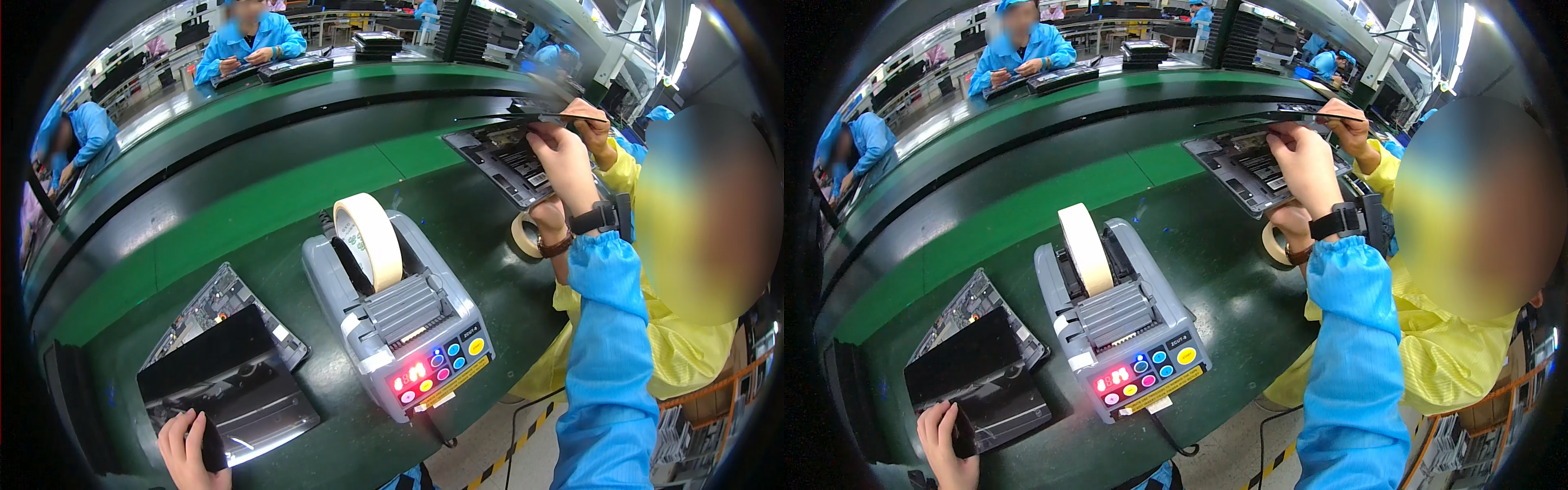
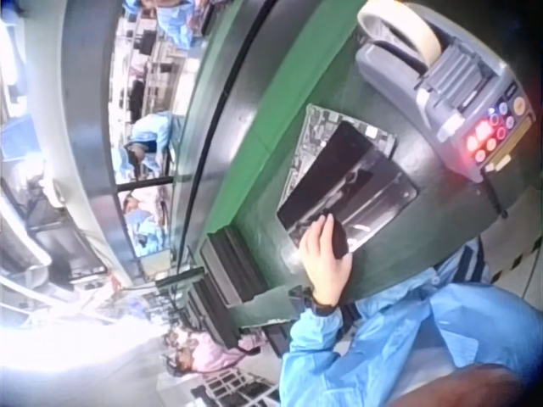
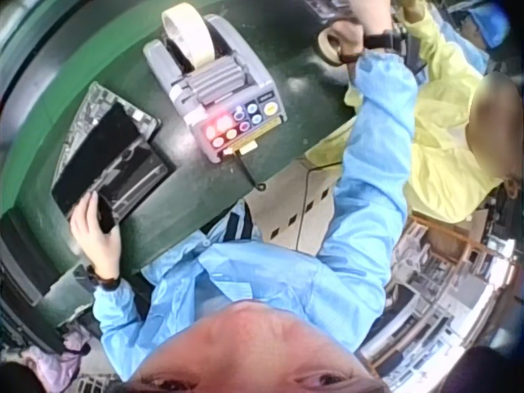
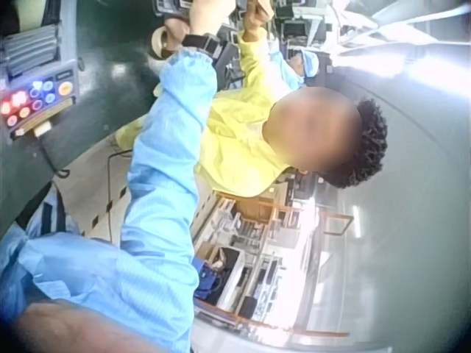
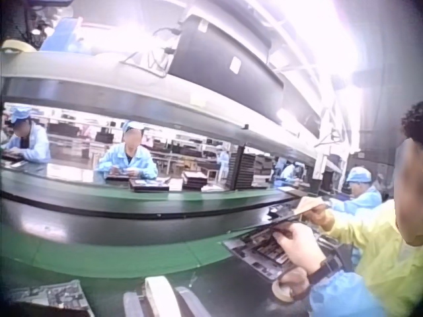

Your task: The person assembles electronic tablet devices on a factory line by attaching internal circuitry and batteries to the back covers, then sealing them with tape from a tape dispenser. The assembled tablets are then inspected using a barcode scanner.

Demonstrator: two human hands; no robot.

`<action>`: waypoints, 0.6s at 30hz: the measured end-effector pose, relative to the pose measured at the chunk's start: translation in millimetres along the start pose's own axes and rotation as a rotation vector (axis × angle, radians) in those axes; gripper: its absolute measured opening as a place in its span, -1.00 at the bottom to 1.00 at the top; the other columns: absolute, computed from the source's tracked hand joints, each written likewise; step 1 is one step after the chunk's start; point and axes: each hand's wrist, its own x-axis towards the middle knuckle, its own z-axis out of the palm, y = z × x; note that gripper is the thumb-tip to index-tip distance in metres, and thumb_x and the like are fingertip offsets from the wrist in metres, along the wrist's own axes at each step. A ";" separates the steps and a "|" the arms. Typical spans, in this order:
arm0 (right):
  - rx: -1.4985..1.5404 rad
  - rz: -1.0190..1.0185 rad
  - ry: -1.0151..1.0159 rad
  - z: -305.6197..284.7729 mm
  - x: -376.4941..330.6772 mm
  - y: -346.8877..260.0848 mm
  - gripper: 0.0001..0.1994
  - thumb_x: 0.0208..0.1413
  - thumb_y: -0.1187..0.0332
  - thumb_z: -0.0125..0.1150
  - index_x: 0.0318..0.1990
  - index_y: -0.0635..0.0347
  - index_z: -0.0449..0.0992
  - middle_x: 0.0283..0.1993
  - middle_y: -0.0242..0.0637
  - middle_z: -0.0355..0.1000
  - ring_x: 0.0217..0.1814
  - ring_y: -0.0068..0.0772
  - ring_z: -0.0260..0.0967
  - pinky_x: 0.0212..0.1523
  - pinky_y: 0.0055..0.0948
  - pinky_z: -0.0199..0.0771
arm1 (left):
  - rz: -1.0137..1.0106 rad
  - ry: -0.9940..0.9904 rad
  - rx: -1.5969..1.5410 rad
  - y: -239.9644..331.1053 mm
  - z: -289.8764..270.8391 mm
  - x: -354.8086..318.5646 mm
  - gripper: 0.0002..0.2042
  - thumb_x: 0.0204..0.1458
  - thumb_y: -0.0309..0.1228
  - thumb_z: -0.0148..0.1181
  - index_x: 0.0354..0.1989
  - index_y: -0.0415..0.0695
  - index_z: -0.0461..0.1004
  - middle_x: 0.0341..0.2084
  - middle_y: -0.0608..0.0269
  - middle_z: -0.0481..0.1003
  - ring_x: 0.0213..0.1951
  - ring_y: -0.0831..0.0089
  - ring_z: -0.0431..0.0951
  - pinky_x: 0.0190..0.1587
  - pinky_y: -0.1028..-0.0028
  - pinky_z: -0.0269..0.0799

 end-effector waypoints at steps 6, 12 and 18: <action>0.245 0.064 -0.101 -1.9 4.0 11.7 -0.71 0.11 0.32 0.08 -0.15 0.40 0.48 -0.32 -0.12 0.50 -0.31 -0.39 0.44 -0.21 -0.46 0.39 | -0.007 -0.006 -0.002 -0.4 -0.9 -0.4 -0.48 -0.27 -0.65 0.16 0.01 -0.14 0.40 -0.01 0.11 0.39 0.02 0.08 0.34 0.11 0.23 0.19; 0.329 0.137 -0.181 -3.4 4.3 12.0 -0.70 0.13 0.32 0.05 -0.13 0.42 0.45 -0.28 -0.18 0.50 -0.28 -0.42 0.40 -0.20 -0.48 0.37 | -0.002 0.000 -0.011 -0.9 0.1 -0.6 -0.49 -0.24 -0.64 0.17 0.02 -0.14 0.40 -0.02 0.10 0.40 0.02 0.10 0.34 0.10 0.23 0.19; 0.286 0.116 -0.207 -14.4 -0.3 -5.2 -0.72 0.15 0.30 0.04 -0.07 0.31 0.40 -0.22 -0.32 0.44 -0.18 -0.49 0.40 -0.22 -0.53 0.42 | 0.001 -0.002 -0.010 0.3 -3.0 3.6 -0.50 -0.24 -0.64 0.17 0.01 -0.14 0.41 -0.02 0.10 0.40 0.02 0.11 0.35 0.09 0.25 0.20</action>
